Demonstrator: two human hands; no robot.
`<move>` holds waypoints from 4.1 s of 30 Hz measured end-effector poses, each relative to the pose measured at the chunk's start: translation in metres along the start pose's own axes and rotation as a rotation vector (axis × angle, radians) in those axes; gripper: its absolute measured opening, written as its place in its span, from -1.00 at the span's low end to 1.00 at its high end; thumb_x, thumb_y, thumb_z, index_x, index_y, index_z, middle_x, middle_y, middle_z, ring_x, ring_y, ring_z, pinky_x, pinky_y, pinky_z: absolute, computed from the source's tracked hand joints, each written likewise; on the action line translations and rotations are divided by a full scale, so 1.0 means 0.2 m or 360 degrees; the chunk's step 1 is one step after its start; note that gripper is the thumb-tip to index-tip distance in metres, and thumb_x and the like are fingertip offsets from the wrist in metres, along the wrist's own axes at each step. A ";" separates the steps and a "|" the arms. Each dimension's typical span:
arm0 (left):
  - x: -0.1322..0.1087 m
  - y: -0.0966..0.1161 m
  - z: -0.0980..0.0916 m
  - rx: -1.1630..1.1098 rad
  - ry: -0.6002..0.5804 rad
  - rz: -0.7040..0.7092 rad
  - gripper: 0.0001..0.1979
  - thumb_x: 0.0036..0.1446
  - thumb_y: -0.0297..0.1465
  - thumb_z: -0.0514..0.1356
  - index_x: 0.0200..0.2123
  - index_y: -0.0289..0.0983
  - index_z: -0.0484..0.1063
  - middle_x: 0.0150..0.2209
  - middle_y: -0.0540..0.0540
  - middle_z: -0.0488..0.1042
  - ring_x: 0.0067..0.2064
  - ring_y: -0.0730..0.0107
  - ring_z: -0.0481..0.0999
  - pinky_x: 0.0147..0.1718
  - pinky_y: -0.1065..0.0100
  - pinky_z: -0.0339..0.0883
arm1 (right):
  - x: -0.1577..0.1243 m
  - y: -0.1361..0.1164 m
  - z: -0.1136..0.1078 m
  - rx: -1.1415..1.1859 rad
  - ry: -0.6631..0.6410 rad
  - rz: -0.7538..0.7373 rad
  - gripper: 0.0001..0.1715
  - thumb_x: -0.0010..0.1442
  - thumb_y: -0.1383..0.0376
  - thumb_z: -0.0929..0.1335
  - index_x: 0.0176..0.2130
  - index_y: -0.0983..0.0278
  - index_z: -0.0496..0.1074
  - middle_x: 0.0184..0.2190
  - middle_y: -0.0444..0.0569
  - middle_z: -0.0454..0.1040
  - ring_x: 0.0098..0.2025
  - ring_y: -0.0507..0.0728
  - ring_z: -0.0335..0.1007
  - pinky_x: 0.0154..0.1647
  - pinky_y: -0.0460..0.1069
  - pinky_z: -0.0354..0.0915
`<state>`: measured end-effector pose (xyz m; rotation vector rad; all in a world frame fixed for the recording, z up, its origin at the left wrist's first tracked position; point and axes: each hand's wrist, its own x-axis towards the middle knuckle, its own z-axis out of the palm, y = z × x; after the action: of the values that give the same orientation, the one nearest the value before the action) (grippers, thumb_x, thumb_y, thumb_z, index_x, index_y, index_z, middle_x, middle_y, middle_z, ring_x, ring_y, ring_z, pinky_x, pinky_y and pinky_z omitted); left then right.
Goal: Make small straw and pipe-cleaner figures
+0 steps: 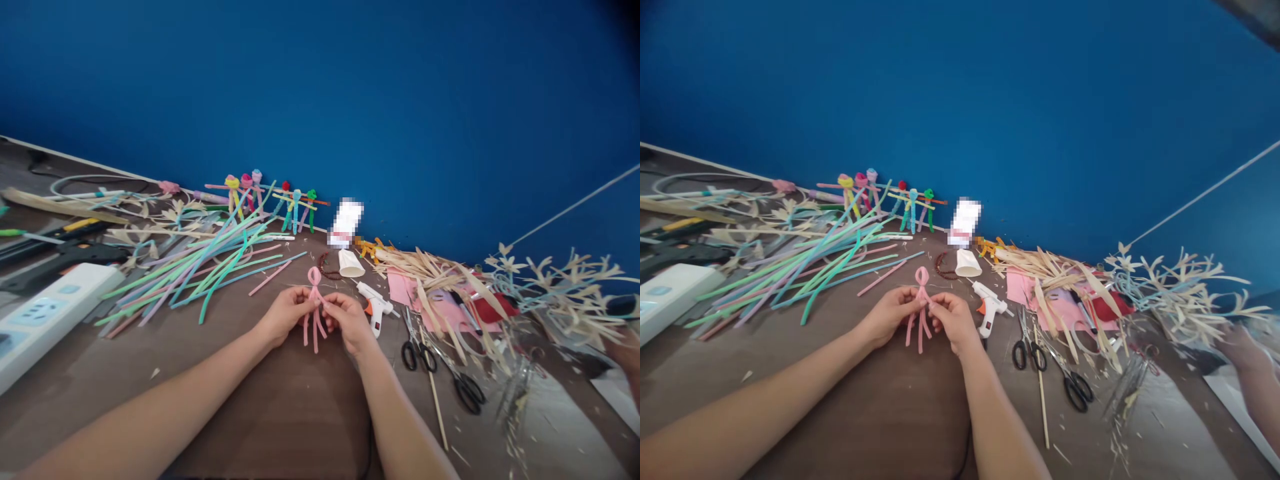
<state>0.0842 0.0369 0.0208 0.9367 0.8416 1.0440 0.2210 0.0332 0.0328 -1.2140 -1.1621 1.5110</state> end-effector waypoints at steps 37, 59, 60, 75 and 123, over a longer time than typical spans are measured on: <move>0.00 0.05 -0.01 -0.0002 -0.0099 -0.0120 -0.75 -0.11 -0.26 0.18 -0.42 -0.34 0.38 -0.67 0.08 0.25 -0.69 0.67 0.17 -0.72 0.58 0.08 | -0.01 -0.01 -0.05 0.0087 -0.0428 0.0201 -0.74 0.01 0.15 0.28 -0.45 0.33 0.31 -0.83 -0.30 0.15 -0.82 -0.13 -0.07 -0.80 -0.20 -0.07; 0.00 0.04 -0.02 -0.0101 -0.0117 -0.0176 -0.76 -0.13 -0.25 0.20 -0.48 -0.35 0.35 -0.59 -0.01 0.37 -0.64 0.60 0.26 -0.64 0.51 0.19 | -0.02 -0.04 -0.03 0.0050 -0.0366 0.0294 -0.75 -0.08 0.21 0.29 -0.43 0.37 0.39 -0.75 -0.17 0.32 -0.77 -0.09 0.13 -0.80 -0.21 0.01; 0.00 0.04 -0.02 -0.0107 -0.0136 -0.0165 -0.74 -0.12 -0.24 0.19 -0.48 -0.35 0.35 -0.59 -0.01 0.36 -0.63 0.58 0.28 -0.64 0.50 0.20 | -0.02 -0.04 -0.02 0.0052 -0.0371 0.0292 -0.75 -0.08 0.21 0.29 -0.44 0.37 0.39 -0.76 -0.18 0.30 -0.77 -0.09 0.12 -0.80 -0.21 -0.01; 0.00 0.04 -0.02 -0.0063 -0.0136 -0.0189 -0.71 -0.16 -0.23 0.23 -0.45 -0.36 0.41 -0.58 -0.01 0.38 -0.61 0.61 0.29 -0.64 0.52 0.17 | -0.03 -0.03 -0.02 0.0008 -0.0387 0.0300 -0.71 -0.01 0.14 0.28 -0.47 0.35 0.33 -0.76 -0.21 0.28 -0.76 -0.09 0.15 -0.76 -0.20 0.06; 0.01 0.01 0.00 0.0034 0.0306 0.0113 -0.76 -0.19 -0.29 0.24 -0.46 -0.34 0.35 -0.78 0.21 -0.01 -0.75 0.71 -0.09 -0.77 0.57 -0.23 | -0.06 0.00 0.07 -0.1583 0.0360 -0.0735 -0.76 0.18 0.27 0.15 -0.36 0.27 0.34 -0.49 -0.07 0.45 -0.46 0.04 0.34 -0.46 -0.12 0.06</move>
<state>0.0833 0.0387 0.0220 0.8994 0.9856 1.2022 0.2097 0.0205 0.0364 -1.5177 -1.9499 0.3887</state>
